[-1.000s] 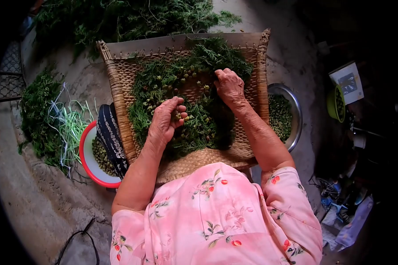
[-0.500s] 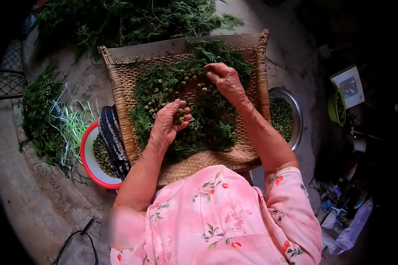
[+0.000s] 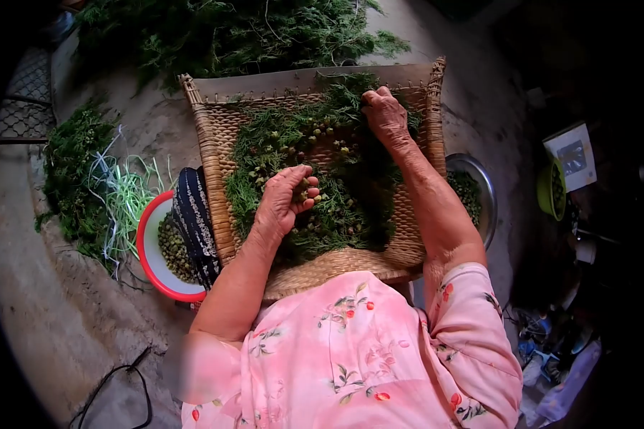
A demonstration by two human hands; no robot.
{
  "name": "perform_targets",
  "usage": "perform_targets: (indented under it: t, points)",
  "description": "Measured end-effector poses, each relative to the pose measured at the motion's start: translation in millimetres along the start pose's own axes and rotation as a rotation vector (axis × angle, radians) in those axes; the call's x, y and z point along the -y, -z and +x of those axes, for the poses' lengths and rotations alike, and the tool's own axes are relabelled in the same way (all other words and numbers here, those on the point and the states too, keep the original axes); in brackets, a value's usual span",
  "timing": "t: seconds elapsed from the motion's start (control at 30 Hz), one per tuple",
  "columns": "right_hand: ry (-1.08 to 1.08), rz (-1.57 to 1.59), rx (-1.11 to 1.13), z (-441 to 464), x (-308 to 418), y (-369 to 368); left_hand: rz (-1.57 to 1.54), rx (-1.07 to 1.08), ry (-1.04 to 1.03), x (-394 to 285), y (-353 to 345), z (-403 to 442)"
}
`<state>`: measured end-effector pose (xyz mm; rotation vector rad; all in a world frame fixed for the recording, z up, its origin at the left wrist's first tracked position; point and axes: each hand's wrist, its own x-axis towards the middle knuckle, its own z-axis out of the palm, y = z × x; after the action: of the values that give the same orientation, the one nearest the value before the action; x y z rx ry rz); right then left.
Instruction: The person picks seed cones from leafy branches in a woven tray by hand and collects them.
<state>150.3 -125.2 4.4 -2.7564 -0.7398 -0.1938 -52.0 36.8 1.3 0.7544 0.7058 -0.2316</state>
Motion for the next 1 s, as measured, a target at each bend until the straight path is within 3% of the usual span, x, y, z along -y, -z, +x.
perform_targets:
  t: [0.2, 0.27, 0.37, 0.43, 0.5, 0.63, 0.7, 0.77, 0.83, 0.9, 1.0]
  points:
    - [-0.030, 0.148, -0.090, -2, -14, -5, 0.008, 0.006, -0.012, -1, -1, 1]
    - [-0.023, 0.327, -0.321, -2, -14, 0, 0.012, 0.003, -0.013, -1, 0, 1]
    - [-0.150, 0.363, -0.218, -9, -7, 20, 0.010, -0.002, -0.012, -1, -1, 0]
    - [-0.137, 0.338, -0.281, -16, 5, 30, 0.006, -0.006, -0.012, -1, 0, 1]
    - [-0.255, 0.729, -0.105, -24, 24, 40, 0.000, 0.013, -0.013, 1, 3, 3]
    - [-0.010, 1.040, 0.526, -50, 67, 45, -0.081, 0.039, 0.011, 0, 0, 3]
    - [0.118, 0.925, 0.589, -56, 81, 51, -0.174, 0.087, 0.036, 0, 0, 3]
    - [0.199, 0.728, 0.228, -55, 71, 22, -0.149, 0.069, 0.034, 1, 2, 3]
    - [0.085, 0.423, -0.007, -49, 55, 7, -0.099, 0.047, 0.036, 1, 2, 3]
    - [-0.025, 0.166, -0.053, -43, 39, 3, -0.101, 0.040, 0.032, 0, 0, 3]
    - [-0.089, 0.059, 0.011, -35, 25, 3, -0.068, 0.022, 0.019, -1, -2, 2]
